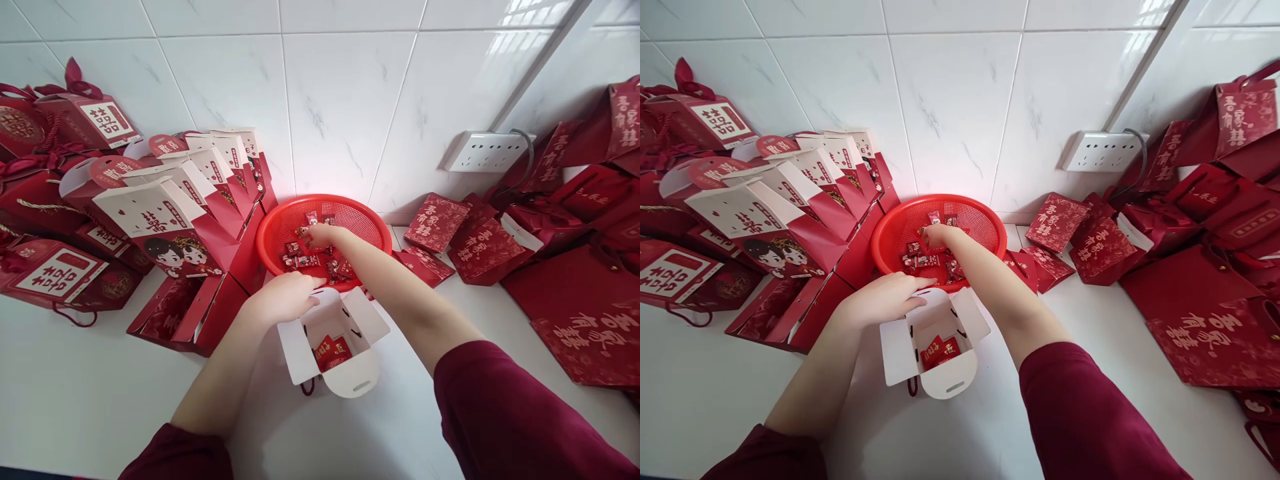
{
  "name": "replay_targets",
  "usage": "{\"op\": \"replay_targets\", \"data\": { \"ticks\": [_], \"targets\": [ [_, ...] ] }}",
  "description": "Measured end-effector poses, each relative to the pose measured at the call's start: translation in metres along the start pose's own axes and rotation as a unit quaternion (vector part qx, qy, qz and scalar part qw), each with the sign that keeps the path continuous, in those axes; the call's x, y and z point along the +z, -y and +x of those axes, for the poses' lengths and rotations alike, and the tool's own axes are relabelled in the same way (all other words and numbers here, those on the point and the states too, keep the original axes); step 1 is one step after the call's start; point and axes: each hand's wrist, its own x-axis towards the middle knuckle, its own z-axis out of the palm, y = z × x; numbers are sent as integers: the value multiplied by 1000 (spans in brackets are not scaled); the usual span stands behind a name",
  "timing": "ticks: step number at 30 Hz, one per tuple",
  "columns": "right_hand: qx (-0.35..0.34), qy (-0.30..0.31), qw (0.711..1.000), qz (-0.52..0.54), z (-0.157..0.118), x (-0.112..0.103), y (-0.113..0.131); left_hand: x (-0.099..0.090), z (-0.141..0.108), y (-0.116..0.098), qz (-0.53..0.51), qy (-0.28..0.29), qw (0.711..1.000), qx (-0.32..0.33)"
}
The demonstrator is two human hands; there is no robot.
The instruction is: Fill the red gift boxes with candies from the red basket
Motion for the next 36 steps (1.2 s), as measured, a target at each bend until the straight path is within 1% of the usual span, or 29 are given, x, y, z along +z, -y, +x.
{"op": "replay_targets", "data": {
  "ticks": [3, 5, 7, 8, 9, 10, 11, 13, 15, 17, 19, 20, 21, 23, 27, 29, 32, 36],
  "targets": [
    [-51, -84, 994, 51, -33, -16, 14, -2, 0, -1, 2, -6, 1000, -1],
    [-92, -147, 981, 83, -65, -22, 24, -3, -2, -2, 4, -13, 1000, -1],
    [-131, -206, 963, 118, -102, -21, 34, -4, -3, -4, -7, -37, 999, 10],
    [-174, -268, 930, 183, -122, -19, 38, -4, -4, -5, -17, -57, 998, 19],
    [-212, -305, 897, 241, -141, -15, 43, -4, -5, -7, -31, -79, 996, 29],
    [-235, -326, 870, 287, -160, -10, 46, -4, -6, -9, -45, -100, 993, 41],
    [-248, -336, 850, 321, -177, -4, 50, -4, -6, -11, -62, -121, 989, 50],
    [-252, -349, 825, 365, -205, 6, 54, -4, -6, -15, -104, -160, 980, 61],
    [-257, -348, 816, 384, -225, 15, 55, -4, -6, -18, -184, -197, 961, 63],
    [-262, -348, 813, 387, -235, 22, 53, -5, -6, -19, -305, -209, 927, 61],
    [-262, -359, 810, 382, -239, 27, 50, -6, -6, -20, -426, -185, 882, 81],
    [-260, -365, 810, 378, -239, 29, 49, -7, -6, -20, -469, -165, 862, 98],
    [-258, -370, 810, 374, -238, 31, 49, -7, -6, -21, -496, -145, 848, 115],
    [-256, -377, 812, 364, -237, 33, 50, -8, -6, -25, -520, -127, 835, 129],
    [-252, -368, 835, 321, -237, 32, 54, -7, -8, -33, -522, -138, 836, 91],
    [-251, -356, 847, 306, -239, 30, 54, -7, -8, -34, -502, -157, 848, 71],
    [-228, -333, 855, 327, -240, 29, 51, -6, -7, -31, -457, -194, 867, 45],
    [-170, -307, 857, 377, -239, 30, 46, -6, -5, -27, -428, -192, 882, 46]
  ]
}}
